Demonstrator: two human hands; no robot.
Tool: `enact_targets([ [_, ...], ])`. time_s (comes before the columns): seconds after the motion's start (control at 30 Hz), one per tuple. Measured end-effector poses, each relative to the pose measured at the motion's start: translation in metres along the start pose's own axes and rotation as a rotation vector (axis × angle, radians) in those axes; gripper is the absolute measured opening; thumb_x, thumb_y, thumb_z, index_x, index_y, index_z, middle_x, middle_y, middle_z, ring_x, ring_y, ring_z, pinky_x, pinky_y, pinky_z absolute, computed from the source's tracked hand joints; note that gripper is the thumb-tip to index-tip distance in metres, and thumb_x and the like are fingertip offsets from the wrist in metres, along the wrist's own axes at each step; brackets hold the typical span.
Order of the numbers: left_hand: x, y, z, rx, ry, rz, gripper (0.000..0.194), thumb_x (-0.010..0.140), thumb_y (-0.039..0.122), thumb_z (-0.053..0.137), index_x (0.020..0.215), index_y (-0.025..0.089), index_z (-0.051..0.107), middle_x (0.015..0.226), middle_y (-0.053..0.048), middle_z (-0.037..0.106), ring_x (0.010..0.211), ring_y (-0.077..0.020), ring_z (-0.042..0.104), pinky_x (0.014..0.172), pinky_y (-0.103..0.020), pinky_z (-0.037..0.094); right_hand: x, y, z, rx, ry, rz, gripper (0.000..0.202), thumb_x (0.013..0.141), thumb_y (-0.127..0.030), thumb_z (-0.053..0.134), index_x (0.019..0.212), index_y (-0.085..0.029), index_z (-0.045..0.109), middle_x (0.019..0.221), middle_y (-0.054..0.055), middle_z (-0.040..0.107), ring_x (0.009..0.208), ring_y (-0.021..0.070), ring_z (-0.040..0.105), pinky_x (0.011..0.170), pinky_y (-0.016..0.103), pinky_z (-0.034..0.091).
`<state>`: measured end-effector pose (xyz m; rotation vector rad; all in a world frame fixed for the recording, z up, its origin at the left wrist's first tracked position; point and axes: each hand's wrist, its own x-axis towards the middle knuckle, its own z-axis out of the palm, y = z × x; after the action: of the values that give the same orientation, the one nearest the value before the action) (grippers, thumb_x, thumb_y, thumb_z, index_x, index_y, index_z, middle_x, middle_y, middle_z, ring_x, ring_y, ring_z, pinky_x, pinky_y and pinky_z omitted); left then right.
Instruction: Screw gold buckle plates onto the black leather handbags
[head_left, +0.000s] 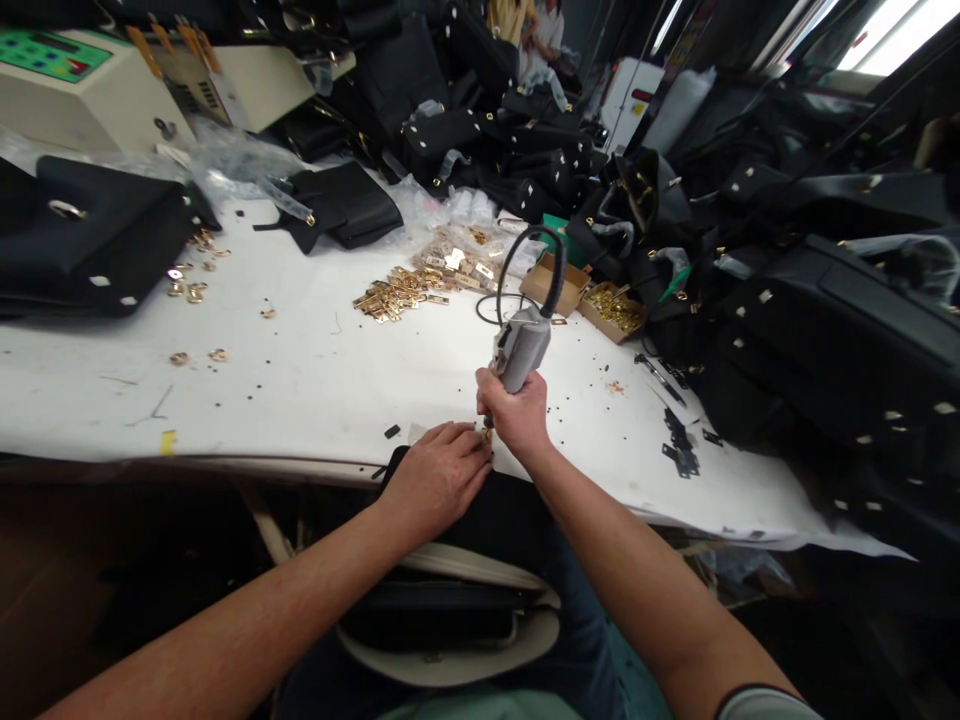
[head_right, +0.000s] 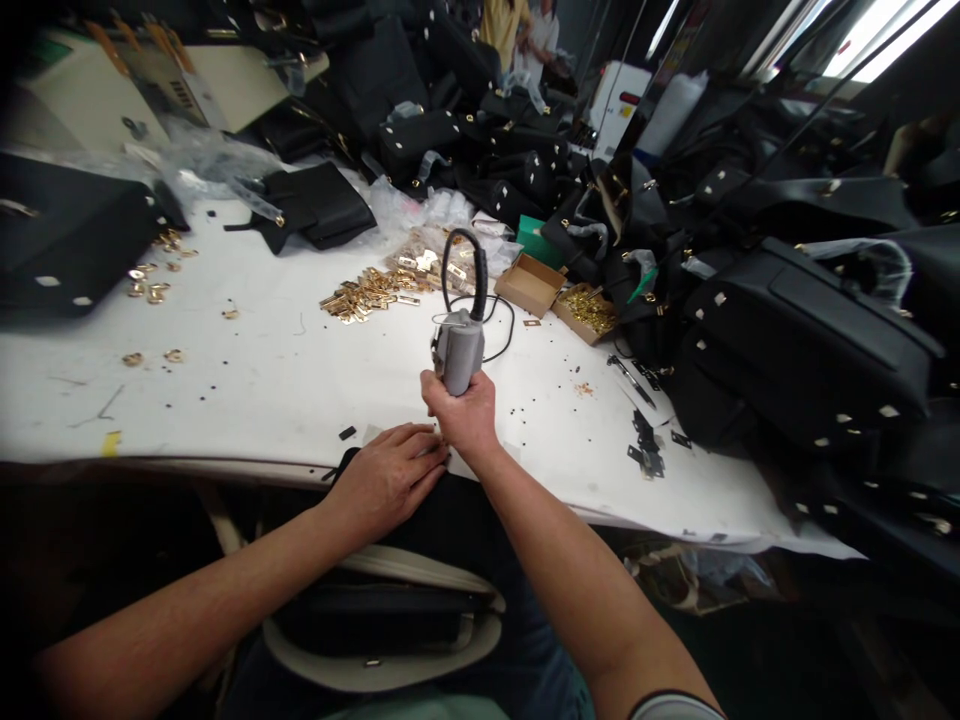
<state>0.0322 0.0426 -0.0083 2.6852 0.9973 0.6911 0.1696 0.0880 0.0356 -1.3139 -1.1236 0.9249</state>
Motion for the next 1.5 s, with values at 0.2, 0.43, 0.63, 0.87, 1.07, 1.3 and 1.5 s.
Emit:
enact_targets([
  [0.2,-0.001,0.0,0.002,0.021,-0.005,0.006,0.023,0.099,0.024,0.052,0.113,0.018,0.069,0.112,-0.007,0.069,0.117,-0.0274,0.058,0.098,-0.047,0.052,0.0,0.005,-0.005,0.019,-0.025,0.0,0.03,0.08,-0.033,0.064,0.056,-0.019,0.053,0.046,-0.003,0.053,0.039,0.0092,0.044,0.043,0.023,0.04],
  [0.43,-0.001,0.0,0.003,0.014,0.0,0.006,0.023,0.098,0.023,0.053,0.113,0.019,0.07,0.112,-0.006,0.07,0.117,-0.0273,0.058,0.099,-0.046,0.052,0.004,0.005,-0.003,0.025,-0.05,0.005,0.029,0.078,-0.034,0.069,0.058,-0.018,0.056,0.046,-0.003,0.054,0.041,0.01,0.048,0.044,0.022,0.042],
  [0.63,0.0,-0.002,0.004,-0.017,0.023,-0.012,0.019,0.097,0.024,0.056,0.11,0.02,0.07,0.112,-0.006,0.07,0.115,-0.0266,0.06,0.098,-0.047,0.052,0.0,-0.002,-0.016,0.122,-0.088,0.015,0.041,0.076,-0.052,0.075,0.06,-0.017,0.059,0.049,0.0,0.057,0.043,0.0112,0.049,0.042,0.024,0.041],
  [0.87,-0.001,-0.004,0.006,-0.061,0.092,-0.012,0.017,0.095,0.025,0.06,0.109,0.02,0.07,0.114,-0.004,0.072,0.113,-0.0246,0.063,0.1,-0.044,0.053,-0.01,0.002,-0.024,0.224,0.086,-0.016,0.045,0.078,-0.056,0.073,0.059,-0.019,0.058,0.051,0.001,0.058,0.043,0.0114,0.049,0.041,0.024,0.039],
  [1.07,-0.002,-0.004,0.006,-0.038,0.136,0.027,0.013,0.094,0.024,0.062,0.102,0.017,0.07,0.114,-0.005,0.074,0.113,-0.0239,0.065,0.103,-0.043,0.053,-0.01,0.01,-0.018,0.257,0.115,0.015,0.043,0.077,-0.054,0.075,0.061,-0.018,0.059,0.05,0.0,0.058,0.044,0.0114,0.05,0.044,0.024,0.04],
  [1.3,-0.002,-0.004,0.003,-0.023,0.137,0.065,0.013,0.094,0.022,0.062,0.099,0.018,0.073,0.115,-0.006,0.074,0.113,-0.0254,0.066,0.1,-0.045,0.056,-0.008,0.016,-0.015,0.214,0.092,0.039,0.043,0.076,-0.054,0.076,0.06,-0.018,0.06,0.05,0.0,0.058,0.044,0.0113,0.05,0.045,0.024,0.04],
  [1.5,-0.003,-0.004,0.004,-0.051,0.132,0.034,0.013,0.094,0.023,0.062,0.099,0.019,0.073,0.117,-0.006,0.074,0.114,-0.0251,0.066,0.101,-0.046,0.055,-0.008,0.016,-0.015,0.231,0.098,0.033,0.043,0.077,-0.053,0.076,0.059,-0.018,0.059,0.049,0.0,0.058,0.044,0.0109,0.049,0.044,0.024,0.039],
])
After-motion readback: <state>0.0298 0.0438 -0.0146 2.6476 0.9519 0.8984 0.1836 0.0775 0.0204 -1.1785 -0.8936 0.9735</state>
